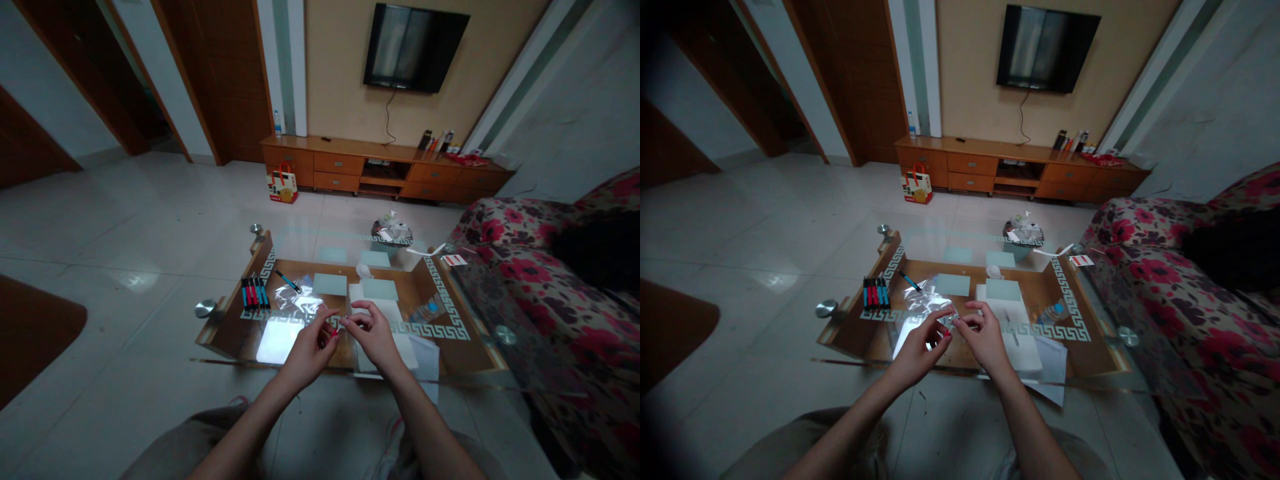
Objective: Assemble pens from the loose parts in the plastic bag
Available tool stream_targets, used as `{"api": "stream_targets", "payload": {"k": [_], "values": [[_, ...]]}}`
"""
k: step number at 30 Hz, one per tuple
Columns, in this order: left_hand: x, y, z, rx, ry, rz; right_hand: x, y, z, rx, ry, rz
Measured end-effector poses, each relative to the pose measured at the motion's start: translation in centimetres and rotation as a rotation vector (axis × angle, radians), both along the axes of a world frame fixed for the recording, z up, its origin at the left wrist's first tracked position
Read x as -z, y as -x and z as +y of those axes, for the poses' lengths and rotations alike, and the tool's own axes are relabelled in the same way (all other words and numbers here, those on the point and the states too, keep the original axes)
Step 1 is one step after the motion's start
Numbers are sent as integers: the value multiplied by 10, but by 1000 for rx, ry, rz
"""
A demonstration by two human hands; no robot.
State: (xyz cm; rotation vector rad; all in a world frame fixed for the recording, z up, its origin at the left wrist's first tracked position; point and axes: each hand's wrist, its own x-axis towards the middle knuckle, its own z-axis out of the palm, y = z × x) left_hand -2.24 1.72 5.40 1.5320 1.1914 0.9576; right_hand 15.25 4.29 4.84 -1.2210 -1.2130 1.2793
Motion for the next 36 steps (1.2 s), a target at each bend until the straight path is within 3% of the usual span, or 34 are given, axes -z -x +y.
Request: {"api": "stream_targets", "payload": {"k": [9, 13, 15, 18, 21, 27, 36], "values": [[7, 0, -2, 53, 47, -5, -5, 5, -4, -42, 21, -7], [10, -1, -2, 48, 100, -52, -7, -8, 5, -87, 4, -15], [11, -1, -1, 30, 129, -104, -9, -25, 14, 0, -17, -33], [14, -1, 0, -6, 167, -189, -11, -57, 27, 248, -73, -104], [17, -1, 1, -31, 195, -257, -9, -83, 31, 307, -157, -269], [20, -3, 1, -51, 218, -287, -7, -92, 25, 164, -204, -660], [21, -3, 2, -43, 217, -286, 12, -88, 20, -85, -143, -987]]}}
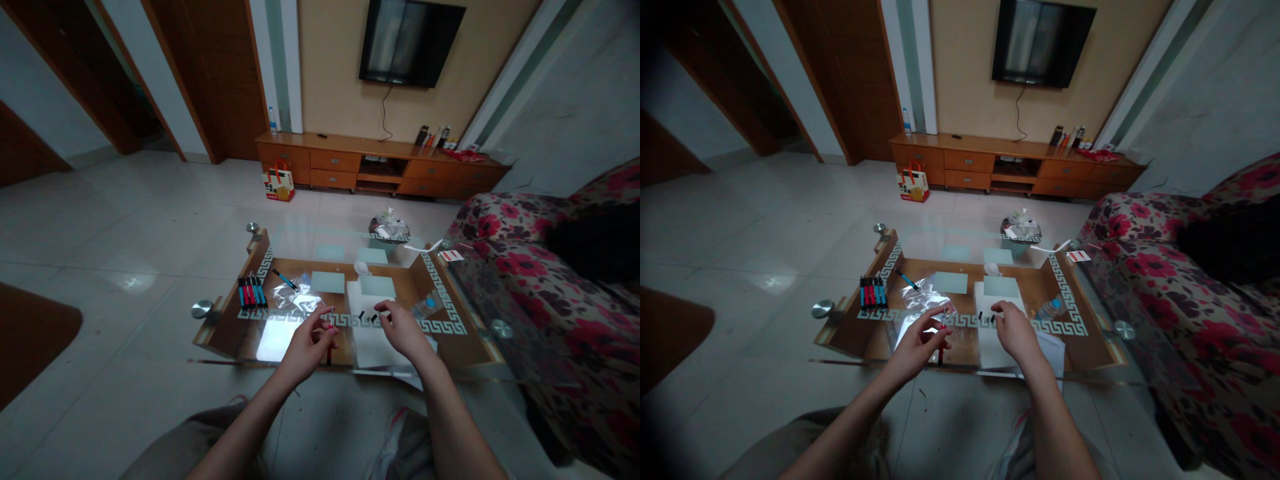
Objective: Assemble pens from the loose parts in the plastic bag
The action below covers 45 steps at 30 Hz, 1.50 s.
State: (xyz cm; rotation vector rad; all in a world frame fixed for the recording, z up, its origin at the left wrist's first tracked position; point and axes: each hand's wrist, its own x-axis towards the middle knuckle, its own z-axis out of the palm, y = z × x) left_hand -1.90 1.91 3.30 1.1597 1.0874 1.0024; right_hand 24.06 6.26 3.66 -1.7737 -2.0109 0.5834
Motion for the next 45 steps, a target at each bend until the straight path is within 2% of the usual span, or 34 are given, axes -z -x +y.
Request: {"api": "stream_targets", "payload": {"k": [4, 14, 29, 41, 45], "values": [[-3, -1, 0, -4, 5, -2, 5, 0, -3, -25, 30, -60], [-3, 0, 1, -1, -11, 6, 0, 19, -7, -150, -2, -92], [-3, -1, 0, 5, -6, 1, 10, 27, -10, -152, 103, -185], [-5, 0, 0, 2, 13, 0, 12, 26, -10, -147, 45, -127], [-4, 0, 0, 23, 8, 8, 4, 30, -6, -110, -66, 47]]}}
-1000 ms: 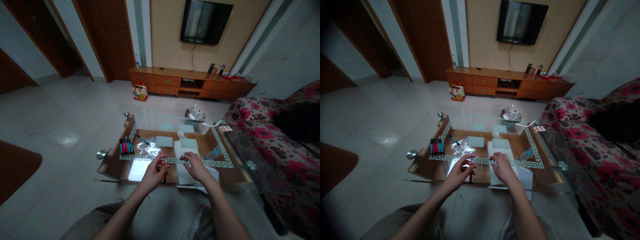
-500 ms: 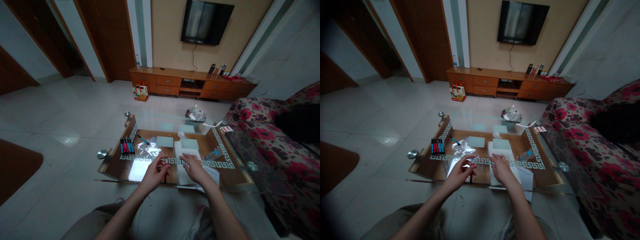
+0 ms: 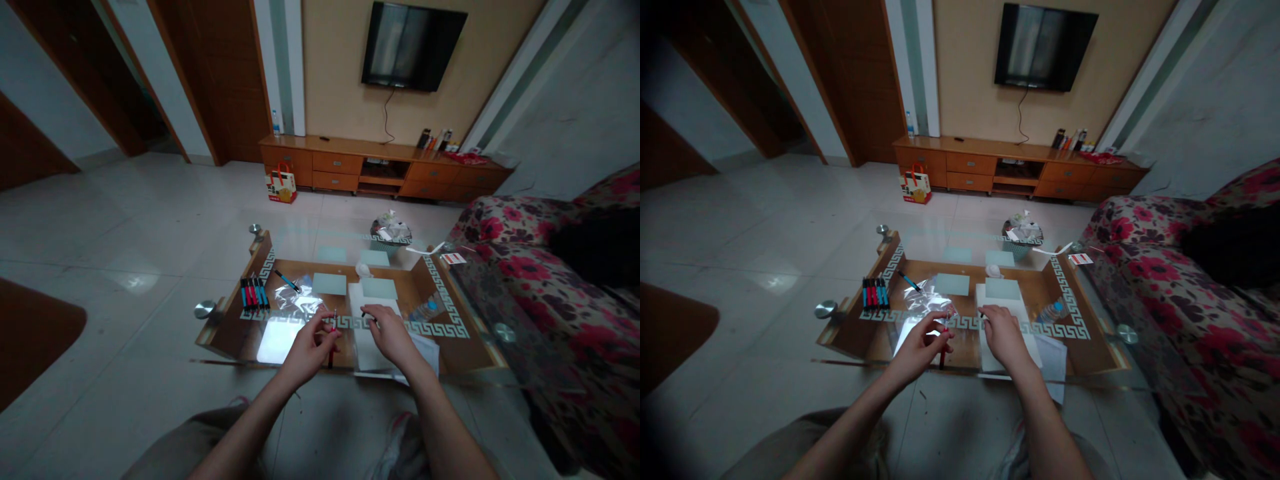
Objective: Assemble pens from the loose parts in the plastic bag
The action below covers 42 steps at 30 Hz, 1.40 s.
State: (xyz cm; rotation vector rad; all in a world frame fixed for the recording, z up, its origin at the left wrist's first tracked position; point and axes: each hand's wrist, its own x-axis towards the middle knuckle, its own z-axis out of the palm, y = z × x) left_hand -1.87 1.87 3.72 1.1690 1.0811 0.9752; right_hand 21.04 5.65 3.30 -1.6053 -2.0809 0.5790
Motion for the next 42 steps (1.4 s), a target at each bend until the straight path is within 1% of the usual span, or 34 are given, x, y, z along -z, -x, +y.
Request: {"api": "stream_targets", "payload": {"k": [3, 6, 9, 12, 16, 25, 30, 36, 42], "values": [[1, 0, -1, 46, -4, 39, -14, 6, 3, 60, -23, 270], [2, 1, -2, 73, -47, 113, -26, 10, 4, 95, 46, 521], [3, 2, -2, 60, -109, 177, -29, 12, 3, 88, 80, 672], [3, 3, -1, 49, -151, 221, -29, 12, 2, 104, 92, 750], [2, 3, 0, 43, -189, 263, -30, 15, 1, 131, 96, 764], [-4, 2, -1, 56, -219, 298, -31, 16, 1, 129, 83, 749], [-4, 2, -2, 55, -220, 303, -30, 16, 2, 111, 78, 725], [-8, 2, -1, 64, -227, 313, -33, 16, 0, 80, 117, 708], [-11, 2, -2, 73, -222, 315, -31, 16, 0, 74, 129, 717]]}}
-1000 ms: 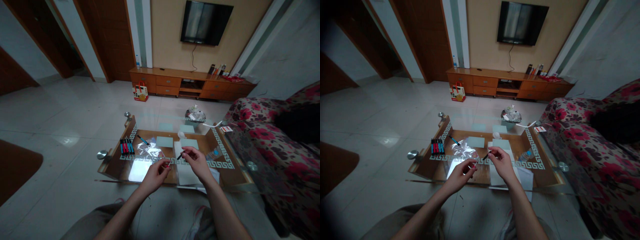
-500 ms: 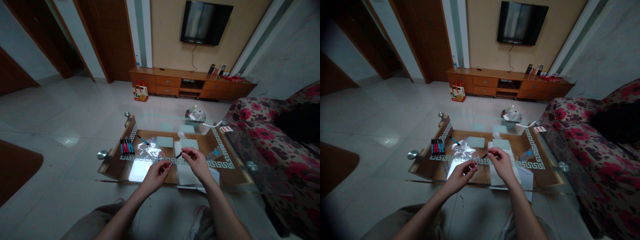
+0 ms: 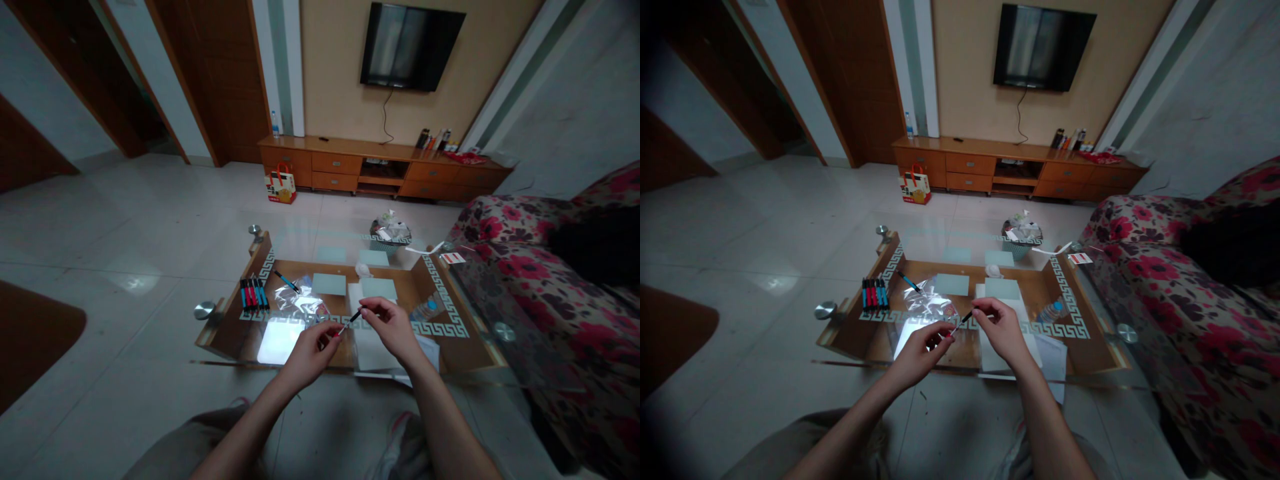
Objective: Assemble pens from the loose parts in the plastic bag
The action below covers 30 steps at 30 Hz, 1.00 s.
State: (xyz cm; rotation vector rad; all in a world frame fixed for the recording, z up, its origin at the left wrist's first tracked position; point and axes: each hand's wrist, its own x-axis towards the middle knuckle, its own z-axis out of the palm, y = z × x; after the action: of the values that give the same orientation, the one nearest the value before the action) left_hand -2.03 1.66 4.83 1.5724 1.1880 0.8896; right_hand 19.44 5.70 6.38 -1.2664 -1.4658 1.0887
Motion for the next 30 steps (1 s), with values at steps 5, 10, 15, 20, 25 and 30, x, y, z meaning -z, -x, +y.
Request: {"api": "stream_targets", "payload": {"k": [5, 10, 15, 20, 25, 30], "values": [[-1, 0, 0, 10, -2, 2, -3, 1, -1, -14, 11, 1], [1, 0, 0, 1, 0, -10, -2, 3, -3, -61, 21, -21], [4, 0, 1, -28, 8, -50, 1, 3, -4, -136, 61, -42], [8, 0, 2, -53, 17, -35, -3, 4, -5, -161, 76, -64], [9, 2, 2, -62, 4, -33, -4, 4, -5, -175, 76, -73], [12, 2, 3, -85, 3, -53, -5, 4, -6, -189, 81, -97]]}}
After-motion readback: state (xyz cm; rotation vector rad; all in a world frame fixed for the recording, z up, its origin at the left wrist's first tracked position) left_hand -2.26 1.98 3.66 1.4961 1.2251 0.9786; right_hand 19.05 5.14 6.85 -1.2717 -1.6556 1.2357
